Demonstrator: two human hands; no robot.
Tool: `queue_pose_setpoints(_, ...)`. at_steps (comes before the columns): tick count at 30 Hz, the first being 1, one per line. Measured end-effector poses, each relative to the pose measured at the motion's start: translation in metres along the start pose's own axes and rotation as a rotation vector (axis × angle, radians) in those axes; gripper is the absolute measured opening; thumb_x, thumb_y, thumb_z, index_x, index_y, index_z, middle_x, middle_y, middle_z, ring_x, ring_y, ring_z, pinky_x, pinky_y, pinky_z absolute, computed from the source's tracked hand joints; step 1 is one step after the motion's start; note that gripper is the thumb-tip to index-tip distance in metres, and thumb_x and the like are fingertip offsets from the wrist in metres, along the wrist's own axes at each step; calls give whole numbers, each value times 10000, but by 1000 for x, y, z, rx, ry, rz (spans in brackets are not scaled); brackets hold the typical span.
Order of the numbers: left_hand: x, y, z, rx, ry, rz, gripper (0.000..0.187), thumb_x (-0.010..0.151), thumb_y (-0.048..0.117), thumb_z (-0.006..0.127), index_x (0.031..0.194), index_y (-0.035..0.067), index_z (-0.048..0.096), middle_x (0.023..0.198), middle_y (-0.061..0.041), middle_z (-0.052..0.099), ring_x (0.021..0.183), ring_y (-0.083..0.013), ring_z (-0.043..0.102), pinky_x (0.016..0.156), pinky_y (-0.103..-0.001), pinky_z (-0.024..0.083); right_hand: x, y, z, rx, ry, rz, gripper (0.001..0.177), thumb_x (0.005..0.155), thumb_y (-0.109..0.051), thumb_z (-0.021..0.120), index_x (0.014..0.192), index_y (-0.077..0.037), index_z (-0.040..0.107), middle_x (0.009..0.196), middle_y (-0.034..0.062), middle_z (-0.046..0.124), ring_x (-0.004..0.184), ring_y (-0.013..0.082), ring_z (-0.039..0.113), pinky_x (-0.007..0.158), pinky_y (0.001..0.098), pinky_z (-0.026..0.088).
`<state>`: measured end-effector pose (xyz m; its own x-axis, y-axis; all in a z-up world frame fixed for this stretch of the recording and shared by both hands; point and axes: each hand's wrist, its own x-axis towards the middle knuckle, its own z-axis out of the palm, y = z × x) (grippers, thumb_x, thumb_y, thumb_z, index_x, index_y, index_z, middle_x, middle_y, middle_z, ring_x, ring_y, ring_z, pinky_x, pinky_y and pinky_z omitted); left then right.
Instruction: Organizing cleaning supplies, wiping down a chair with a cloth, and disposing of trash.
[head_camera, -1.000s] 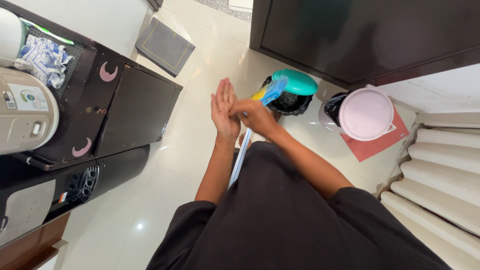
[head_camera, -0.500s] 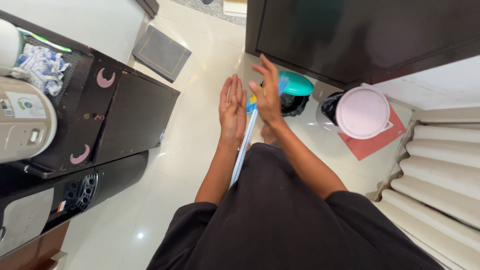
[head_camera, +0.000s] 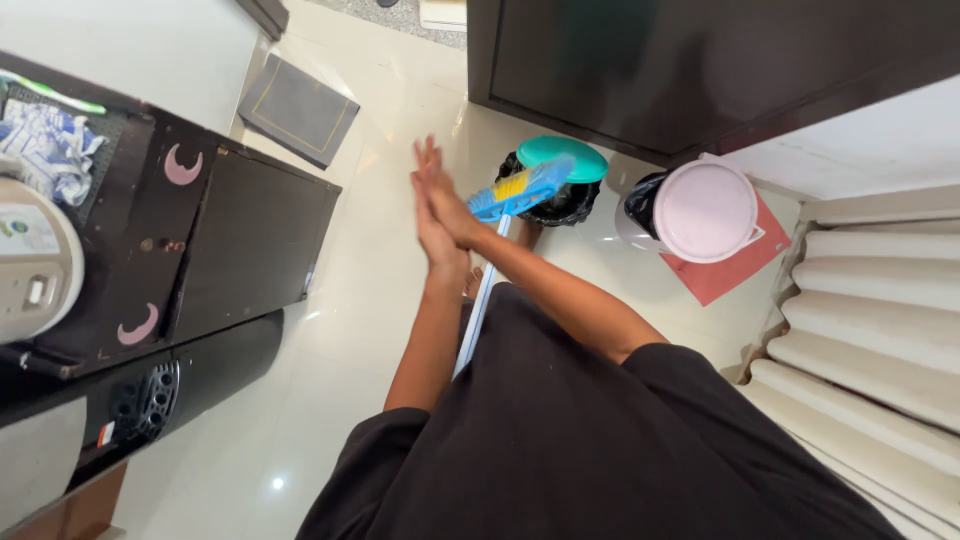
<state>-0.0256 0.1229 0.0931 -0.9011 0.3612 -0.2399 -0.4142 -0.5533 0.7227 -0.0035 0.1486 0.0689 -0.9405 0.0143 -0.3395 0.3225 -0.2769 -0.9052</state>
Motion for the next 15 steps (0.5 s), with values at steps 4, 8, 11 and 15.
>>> queue_pose_setpoints(4,20,3,-42,-4,198,26,676,1111,462,332,1626,31,259,1707,-150,266,1575,-284,258,1272,-408,196,-5,-14,-1,66,-14,13,715,1107,-500,277,1627,-9,266,1667,197,294,1576,324,223,1288,424,151)
queue_pose_setpoints(8,14,19,-54,272,457,182,652,1090,422,334,1624,65,223,1720,-94,183,1584,-237,184,1283,-400,147,-50,-34,20,-69,-99,-1,742,1089,-524,258,1621,-12,180,1705,183,188,1585,278,130,1252,367,134)
queue_pose_setpoints(11,11,26,-50,597,574,329,575,1104,368,329,1580,46,319,1708,-116,252,1588,-265,232,1297,-433,125,-61,-7,22,-304,-35,-35,734,1113,-487,320,1623,8,139,1609,259,330,1527,334,298,1233,383,244)
queue_pose_setpoints(15,8,37,-48,1183,810,439,391,1087,263,388,1389,65,539,1591,-113,441,1491,-301,425,1267,-510,138,-79,-69,31,-527,15,219,572,1049,-341,401,1547,-60,402,1142,225,738,1102,332,711,952,384,517)
